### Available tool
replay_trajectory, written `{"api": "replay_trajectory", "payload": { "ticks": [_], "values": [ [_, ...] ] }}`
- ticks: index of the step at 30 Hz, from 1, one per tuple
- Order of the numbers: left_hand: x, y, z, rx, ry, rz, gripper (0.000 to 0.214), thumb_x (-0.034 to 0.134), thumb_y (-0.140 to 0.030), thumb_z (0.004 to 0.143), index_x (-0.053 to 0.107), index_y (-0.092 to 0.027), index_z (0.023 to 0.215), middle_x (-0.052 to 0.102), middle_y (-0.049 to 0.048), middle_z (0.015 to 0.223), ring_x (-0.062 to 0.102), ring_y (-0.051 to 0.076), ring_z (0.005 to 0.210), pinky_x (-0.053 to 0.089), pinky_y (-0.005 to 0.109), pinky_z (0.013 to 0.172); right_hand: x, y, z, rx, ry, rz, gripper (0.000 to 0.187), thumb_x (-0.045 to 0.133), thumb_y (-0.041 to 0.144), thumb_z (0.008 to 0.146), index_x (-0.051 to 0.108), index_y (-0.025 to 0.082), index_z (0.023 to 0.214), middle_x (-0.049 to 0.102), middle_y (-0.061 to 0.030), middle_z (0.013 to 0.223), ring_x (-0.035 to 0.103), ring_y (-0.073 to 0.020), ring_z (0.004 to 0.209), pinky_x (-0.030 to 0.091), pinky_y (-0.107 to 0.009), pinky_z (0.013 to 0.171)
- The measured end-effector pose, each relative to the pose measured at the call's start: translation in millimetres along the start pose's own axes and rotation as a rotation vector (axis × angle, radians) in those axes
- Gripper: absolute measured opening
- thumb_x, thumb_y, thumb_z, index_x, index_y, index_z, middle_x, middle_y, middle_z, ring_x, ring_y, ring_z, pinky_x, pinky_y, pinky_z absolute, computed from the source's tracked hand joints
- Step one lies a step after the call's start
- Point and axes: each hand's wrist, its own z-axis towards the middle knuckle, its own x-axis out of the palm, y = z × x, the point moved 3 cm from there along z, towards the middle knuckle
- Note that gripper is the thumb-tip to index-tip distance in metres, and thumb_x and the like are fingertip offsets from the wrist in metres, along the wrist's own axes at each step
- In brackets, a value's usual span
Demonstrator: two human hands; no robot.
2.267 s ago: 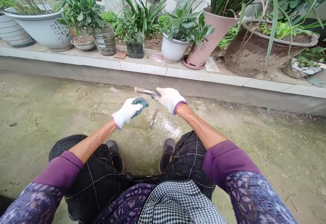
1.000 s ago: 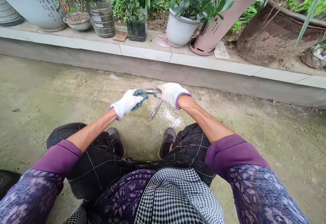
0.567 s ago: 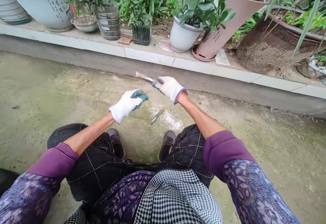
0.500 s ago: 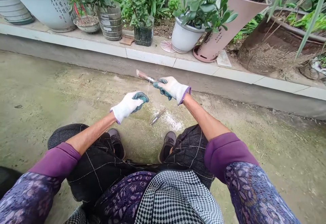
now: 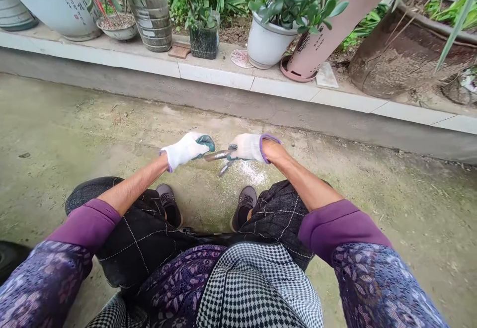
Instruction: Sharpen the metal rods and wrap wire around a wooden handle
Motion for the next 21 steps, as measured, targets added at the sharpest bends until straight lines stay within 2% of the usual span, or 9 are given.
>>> {"api": "replay_trajectory", "payload": {
  "ticks": [3,6,10,12,15,18,21],
  "values": [
    [6.6,-2,-3,-0.058,0.031,-0.040,0.007,0.062,-0.021,0.076,0.066,-0.017,0.072,0.050,-0.0050,0.049,0.037,0.008,0.040,0.028,0.022,0.041,-3,-5,11,0.039,-0.077,-0.096,0.018,0.071,0.036,0.080,0.076,0.019,0.082,0.068,-0.0034,0.066,0.058,-0.0172,0.065,0.035,-0.030,0.059],
    [8.8,-2,-2,-0.134,0.006,-0.143,0.007,0.062,-0.024,0.082,0.066,-0.018,0.079,0.050,-0.0053,0.050,0.037,0.008,0.040,0.027,0.022,0.040,-10,-9,18,0.067,-0.165,-0.231,0.029,0.064,0.042,0.087,0.078,0.020,0.100,0.075,-0.0077,0.088,0.063,-0.0214,0.077,0.037,-0.032,0.064],
    [8.6,-3,1,-0.139,-0.030,-0.216,0.006,0.059,-0.020,0.083,0.065,-0.018,0.081,0.048,-0.0062,0.051,0.036,0.008,0.042,0.027,0.023,0.043,-13,-8,22,0.065,-0.301,-0.289,0.043,0.053,0.049,0.094,0.073,0.020,0.118,0.076,-0.0114,0.105,0.067,-0.0248,0.088,0.041,-0.032,0.069],
    [5.1,-7,0,-0.056,-0.063,-0.217,0.007,0.059,-0.017,0.081,0.061,-0.018,0.075,0.046,-0.0065,0.053,0.037,0.007,0.046,0.029,0.023,0.046,-12,-4,26,0.010,-0.356,-0.202,0.040,0.053,0.048,0.094,0.073,0.020,0.115,0.075,-0.0103,0.102,0.066,-0.0235,0.088,0.043,-0.032,0.071],
    [-3.0,-15,-5,0.068,-0.101,-0.182,0.007,0.058,-0.014,0.078,0.059,-0.017,0.072,0.049,-0.0061,0.058,0.039,0.007,0.053,0.032,0.022,0.051,-11,5,34,-0.046,-0.404,0.011,0.029,0.057,0.041,0.092,0.071,0.017,0.099,0.070,-0.0051,0.082,0.060,-0.0175,0.072,0.043,-0.029,0.065],
    [-10.4,-14,-8,0.040,-0.122,-0.218,0.006,0.056,-0.014,0.081,0.060,-0.017,0.079,0.046,-0.0075,0.055,0.037,0.007,0.048,0.030,0.021,0.048,-12,13,39,0.020,-0.358,0.337,0.024,0.061,0.040,0.091,0.066,0.017,0.094,0.055,0.0026,0.063,0.045,-0.0102,0.051,0.038,-0.025,0.048],
    [-14.3,-7,-7,0.006,-0.109,-0.300,0.011,0.052,-0.013,0.082,0.060,-0.019,0.086,0.044,-0.0087,0.050,0.035,0.007,0.041,0.025,0.022,0.041,-14,22,34,0.002,-0.305,0.627,0.024,0.064,0.040,0.092,0.065,0.017,0.099,0.048,0.0059,0.059,0.038,-0.0076,0.043,0.034,-0.022,0.036]
  ]
}}
